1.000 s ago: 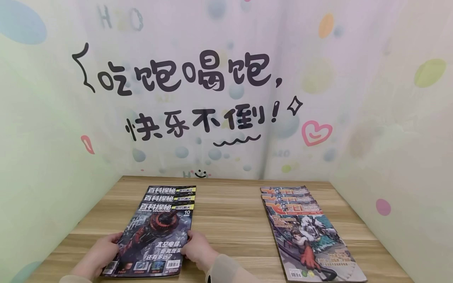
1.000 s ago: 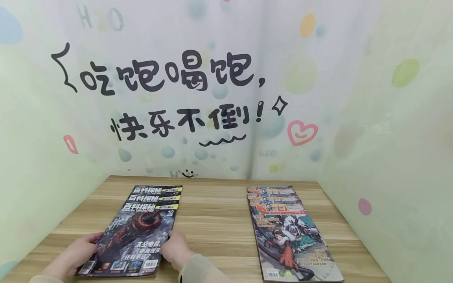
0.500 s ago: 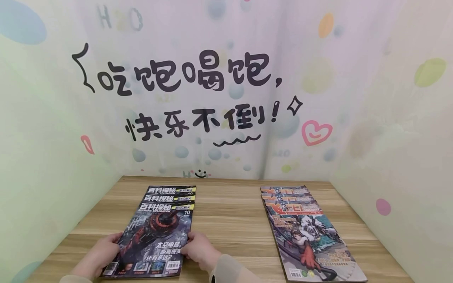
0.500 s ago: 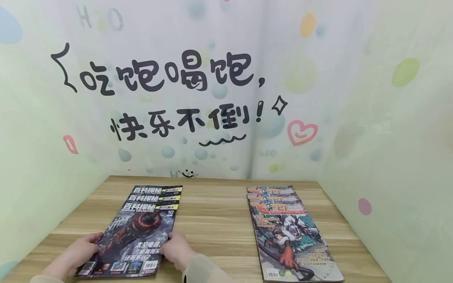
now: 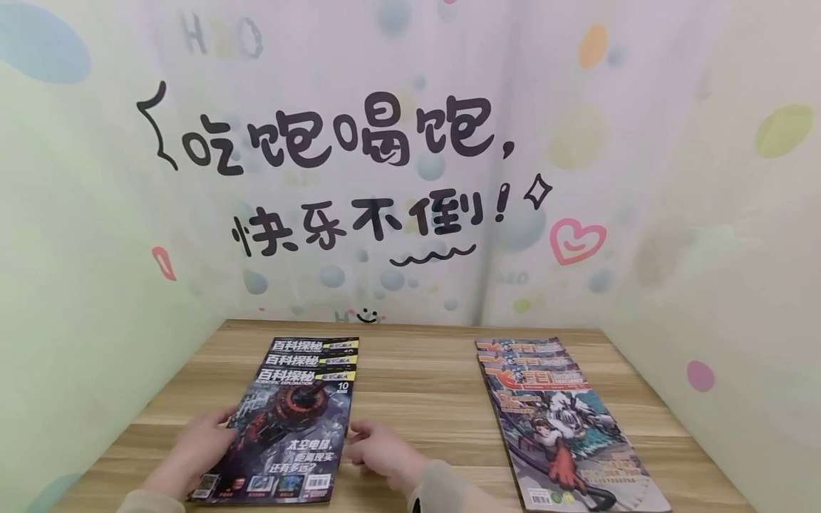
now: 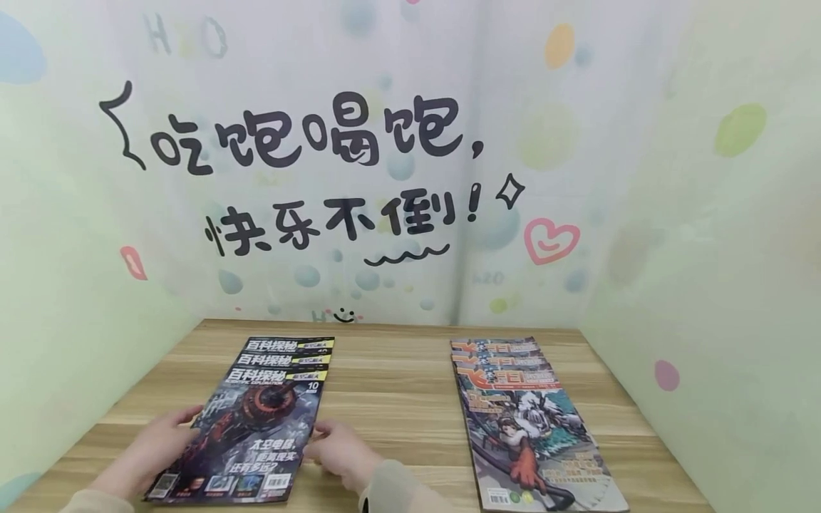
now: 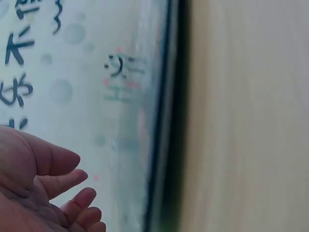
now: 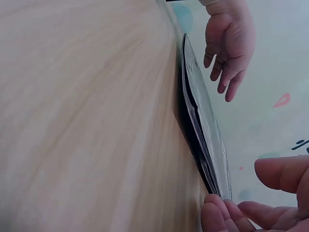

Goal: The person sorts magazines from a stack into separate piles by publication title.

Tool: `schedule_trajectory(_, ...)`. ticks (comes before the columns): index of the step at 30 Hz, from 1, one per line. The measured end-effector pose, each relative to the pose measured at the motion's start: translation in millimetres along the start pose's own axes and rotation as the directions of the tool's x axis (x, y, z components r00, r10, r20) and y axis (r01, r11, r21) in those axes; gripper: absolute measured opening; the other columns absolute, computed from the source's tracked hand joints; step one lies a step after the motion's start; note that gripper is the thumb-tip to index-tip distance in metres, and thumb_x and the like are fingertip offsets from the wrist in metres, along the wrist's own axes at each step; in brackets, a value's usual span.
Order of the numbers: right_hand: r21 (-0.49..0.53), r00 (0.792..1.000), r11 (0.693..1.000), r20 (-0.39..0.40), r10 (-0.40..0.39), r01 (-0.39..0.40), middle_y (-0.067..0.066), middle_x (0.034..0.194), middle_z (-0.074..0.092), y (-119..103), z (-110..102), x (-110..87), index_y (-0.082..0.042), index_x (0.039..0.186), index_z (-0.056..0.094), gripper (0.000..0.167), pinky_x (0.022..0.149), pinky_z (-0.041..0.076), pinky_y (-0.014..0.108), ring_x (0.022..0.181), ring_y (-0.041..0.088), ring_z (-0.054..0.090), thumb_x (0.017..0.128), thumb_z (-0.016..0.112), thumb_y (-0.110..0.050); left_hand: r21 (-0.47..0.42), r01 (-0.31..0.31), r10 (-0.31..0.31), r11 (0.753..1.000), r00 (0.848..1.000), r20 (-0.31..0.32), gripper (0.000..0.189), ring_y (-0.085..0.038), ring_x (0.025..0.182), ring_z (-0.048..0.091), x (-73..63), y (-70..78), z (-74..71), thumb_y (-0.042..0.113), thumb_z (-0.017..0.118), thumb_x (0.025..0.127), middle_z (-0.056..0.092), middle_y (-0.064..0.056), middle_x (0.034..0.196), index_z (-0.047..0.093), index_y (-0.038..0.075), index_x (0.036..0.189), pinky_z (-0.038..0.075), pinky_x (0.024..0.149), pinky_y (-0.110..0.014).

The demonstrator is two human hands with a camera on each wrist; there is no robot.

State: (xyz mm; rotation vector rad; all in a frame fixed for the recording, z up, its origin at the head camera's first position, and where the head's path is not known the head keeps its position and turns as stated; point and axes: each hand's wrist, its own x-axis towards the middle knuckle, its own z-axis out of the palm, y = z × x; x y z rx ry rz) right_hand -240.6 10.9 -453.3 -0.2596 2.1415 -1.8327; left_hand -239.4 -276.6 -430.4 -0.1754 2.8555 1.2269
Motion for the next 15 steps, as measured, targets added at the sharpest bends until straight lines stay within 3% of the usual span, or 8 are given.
schedule_trajectory(2,-0.005,1.000,1.000,0.002,-0.018,0.018,0.008,0.098,0.057,1,-8,-2.4,0.012,0.130,0.048,0.051,0.067,0.049,0.029,0.075,0.016,0.052,0.083,0.061,0.000,0.035,-0.052,0.053,0.998,0.998,-0.021,0.056,-0.051,0.114,0.042,-0.5,10.2,4.7,0.012,0.054,0.088,0.036,-0.042,0.131,0.041,-0.012,0.137,0.043,0.090,-0.056)
schedule_trajectory(4,-0.020,1.000,0.999,0.009,-0.025,0.025,0.010,0.100,0.057,0,-17,-4.8,0.013,0.130,0.047,0.050,0.070,0.050,0.034,0.078,0.019,0.054,0.084,0.060,0.000,0.069,-0.107,0.110,0.992,0.993,-0.038,0.054,-0.054,0.118,0.037,-1.0,20.6,10.8,0.012,0.056,0.088,0.039,-0.041,0.130,0.044,-0.010,0.135,0.033,0.096,-0.065)
schedule_trajectory(8,-0.075,0.999,0.997,0.043,-0.012,0.015,0.011,0.104,0.059,-4,-37,-13.8,0.012,0.131,0.047,0.049,0.078,0.050,0.042,0.087,0.022,0.057,0.087,0.062,-0.003,0.087,-0.208,0.212,0.974,0.976,-0.045,0.048,-0.053,0.122,0.036,-5.9,43.6,26.6,0.012,0.059,0.089,0.044,-0.034,0.131,0.051,-0.004,0.134,0.029,0.099,-0.067)
schedule_trajectory(10,-0.103,0.998,0.995,0.065,0.005,0.002,0.012,0.108,0.059,-7,-47,-18.7,0.011,0.132,0.048,0.048,0.081,0.049,0.045,0.092,0.022,0.056,0.088,0.063,-0.005,0.074,-0.250,0.253,0.966,0.966,-0.043,0.045,-0.046,0.117,0.044,-8.0,55.3,35.5,0.010,0.060,0.089,0.048,-0.027,0.129,0.054,-0.001,0.132,0.037,0.095,-0.062)
schedule_trajectory(15,-0.197,0.993,0.980,0.117,-0.015,0.038,0.012,0.110,0.059,-10,-72,-30.7,0.009,0.129,0.053,0.042,0.082,0.049,0.044,0.097,0.022,0.053,0.091,0.062,-0.008,0.041,-0.298,0.298,0.954,0.954,0.002,0.040,-0.034,0.118,0.047,-15.0,86.3,55.8,0.012,0.063,0.090,0.051,-0.013,0.132,0.059,0.011,0.130,0.046,0.091,-0.052)
